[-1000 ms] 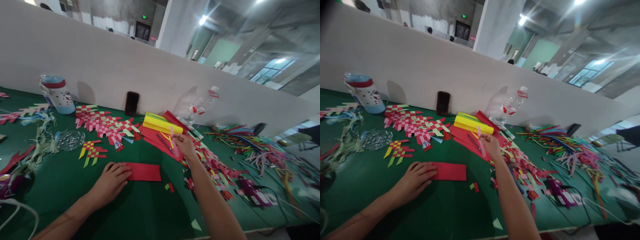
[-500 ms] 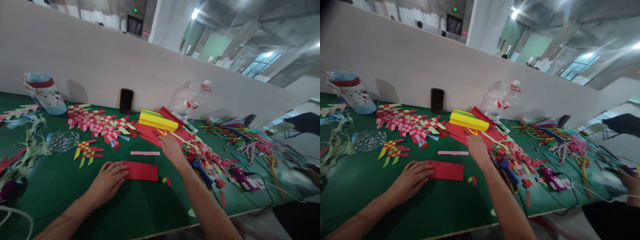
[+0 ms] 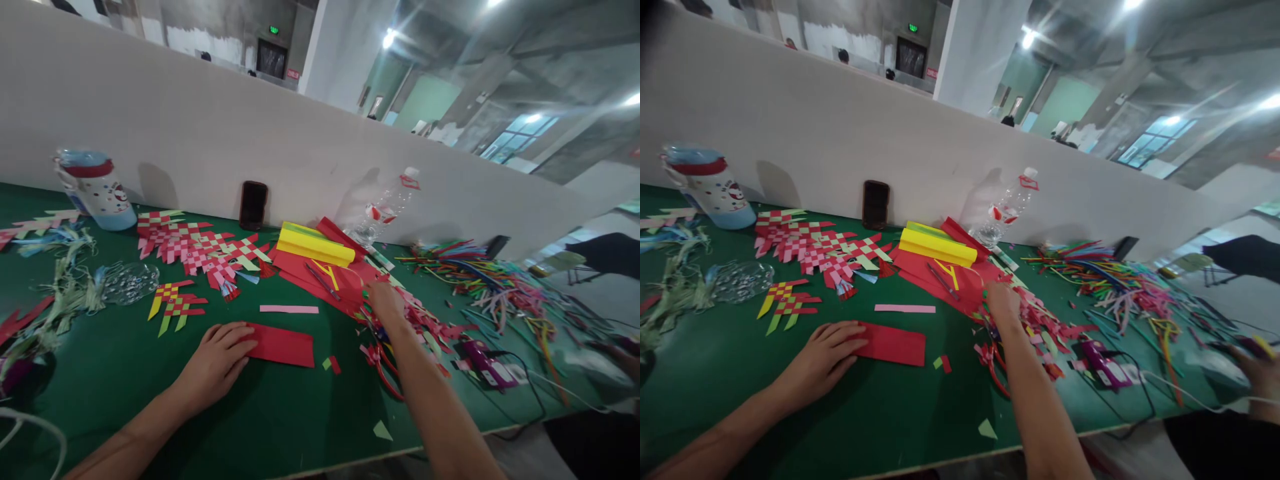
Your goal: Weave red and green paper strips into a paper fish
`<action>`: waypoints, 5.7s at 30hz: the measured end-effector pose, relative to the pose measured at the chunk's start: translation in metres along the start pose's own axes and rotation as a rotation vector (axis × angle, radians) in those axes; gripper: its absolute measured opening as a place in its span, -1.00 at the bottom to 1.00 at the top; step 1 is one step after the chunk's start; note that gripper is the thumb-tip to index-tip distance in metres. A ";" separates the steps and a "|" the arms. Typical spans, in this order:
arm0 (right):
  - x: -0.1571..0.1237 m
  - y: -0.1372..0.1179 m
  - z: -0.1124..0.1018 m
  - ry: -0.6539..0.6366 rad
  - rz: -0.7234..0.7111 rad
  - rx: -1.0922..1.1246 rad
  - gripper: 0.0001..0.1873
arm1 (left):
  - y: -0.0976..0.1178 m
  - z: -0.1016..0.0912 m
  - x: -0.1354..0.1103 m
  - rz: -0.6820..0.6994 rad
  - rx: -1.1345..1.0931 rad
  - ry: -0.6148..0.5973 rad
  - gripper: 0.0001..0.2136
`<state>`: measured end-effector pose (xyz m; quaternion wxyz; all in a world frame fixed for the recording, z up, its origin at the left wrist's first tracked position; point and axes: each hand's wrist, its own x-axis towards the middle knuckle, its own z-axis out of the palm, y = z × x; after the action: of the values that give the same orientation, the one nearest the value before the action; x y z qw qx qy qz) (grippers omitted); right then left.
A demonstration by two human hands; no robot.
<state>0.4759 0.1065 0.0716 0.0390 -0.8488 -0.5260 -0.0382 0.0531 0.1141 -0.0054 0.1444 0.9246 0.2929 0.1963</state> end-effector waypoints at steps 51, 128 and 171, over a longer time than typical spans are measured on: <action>-0.146 -0.129 0.011 -0.366 -0.173 1.080 -0.65 | 0.049 -0.017 0.027 -0.447 -0.890 0.231 -0.66; -0.151 -0.087 0.036 0.115 -0.559 0.345 -0.64 | 0.037 -0.003 -0.020 0.006 0.231 -0.096 -0.59; -0.060 -0.029 0.027 0.394 -0.035 0.021 -0.66 | 0.038 -0.004 -0.019 0.000 0.208 -0.053 -0.61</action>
<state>0.4239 0.0687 0.0395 0.1495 -0.8152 -0.5231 -0.1987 0.0555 0.0733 0.0070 0.0552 0.9395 0.3076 0.1405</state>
